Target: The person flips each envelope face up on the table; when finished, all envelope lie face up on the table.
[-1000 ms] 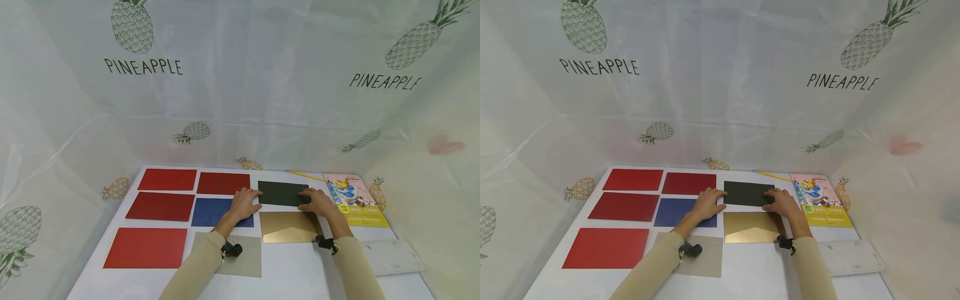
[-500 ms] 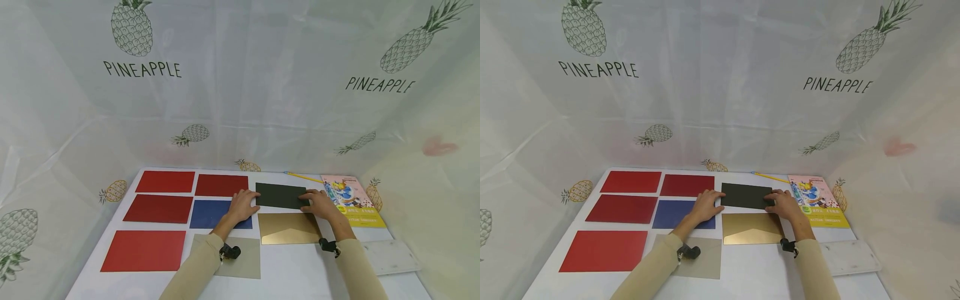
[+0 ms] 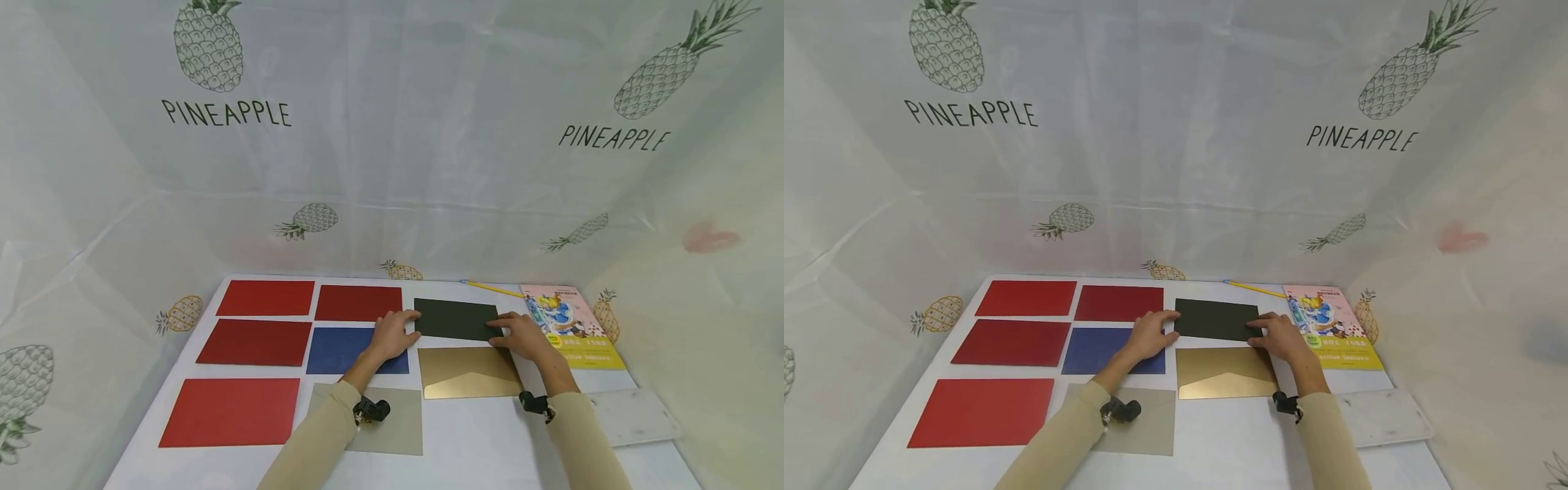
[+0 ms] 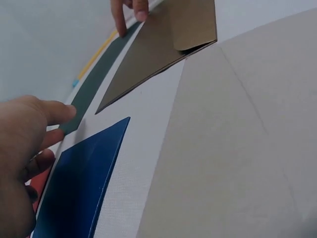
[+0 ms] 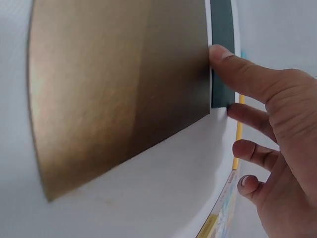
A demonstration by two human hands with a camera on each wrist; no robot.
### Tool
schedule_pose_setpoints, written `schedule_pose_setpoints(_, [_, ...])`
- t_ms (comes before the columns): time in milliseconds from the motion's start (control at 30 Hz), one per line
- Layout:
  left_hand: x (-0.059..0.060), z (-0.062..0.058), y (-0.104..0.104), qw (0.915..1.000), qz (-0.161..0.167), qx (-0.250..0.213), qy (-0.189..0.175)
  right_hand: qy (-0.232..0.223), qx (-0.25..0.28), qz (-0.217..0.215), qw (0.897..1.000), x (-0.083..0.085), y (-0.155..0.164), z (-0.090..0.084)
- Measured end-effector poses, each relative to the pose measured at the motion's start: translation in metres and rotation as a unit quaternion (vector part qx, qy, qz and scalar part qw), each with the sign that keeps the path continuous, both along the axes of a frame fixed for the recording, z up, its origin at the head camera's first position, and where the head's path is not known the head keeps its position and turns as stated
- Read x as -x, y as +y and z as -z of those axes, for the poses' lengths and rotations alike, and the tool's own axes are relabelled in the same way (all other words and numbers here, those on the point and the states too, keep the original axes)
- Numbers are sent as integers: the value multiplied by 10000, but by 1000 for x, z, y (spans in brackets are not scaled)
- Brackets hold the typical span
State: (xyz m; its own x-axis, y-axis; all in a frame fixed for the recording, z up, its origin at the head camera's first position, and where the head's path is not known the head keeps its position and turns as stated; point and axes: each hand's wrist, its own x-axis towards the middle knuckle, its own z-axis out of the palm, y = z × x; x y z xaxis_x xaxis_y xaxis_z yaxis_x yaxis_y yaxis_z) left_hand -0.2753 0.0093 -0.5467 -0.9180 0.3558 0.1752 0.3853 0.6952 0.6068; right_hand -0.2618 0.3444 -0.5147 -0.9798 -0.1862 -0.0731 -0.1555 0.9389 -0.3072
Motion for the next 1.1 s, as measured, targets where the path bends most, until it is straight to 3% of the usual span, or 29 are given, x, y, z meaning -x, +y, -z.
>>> schedule_pose_setpoints(233, [9, -3, -1, 9977, -198, 563, 331, -15, 89, -80, 9999, -1, 4, -2])
schedule_pose_setpoints(800, [16, -2, 1, 9929, 406, 1117, -80, -174, 486, -258, 9983, -4, 19, -1])
schedule_pose_setpoints(1100, [16, -9, 0, 9891, 506, 1386, 12, -279, 447, -137, 9985, -5, 20, -1])
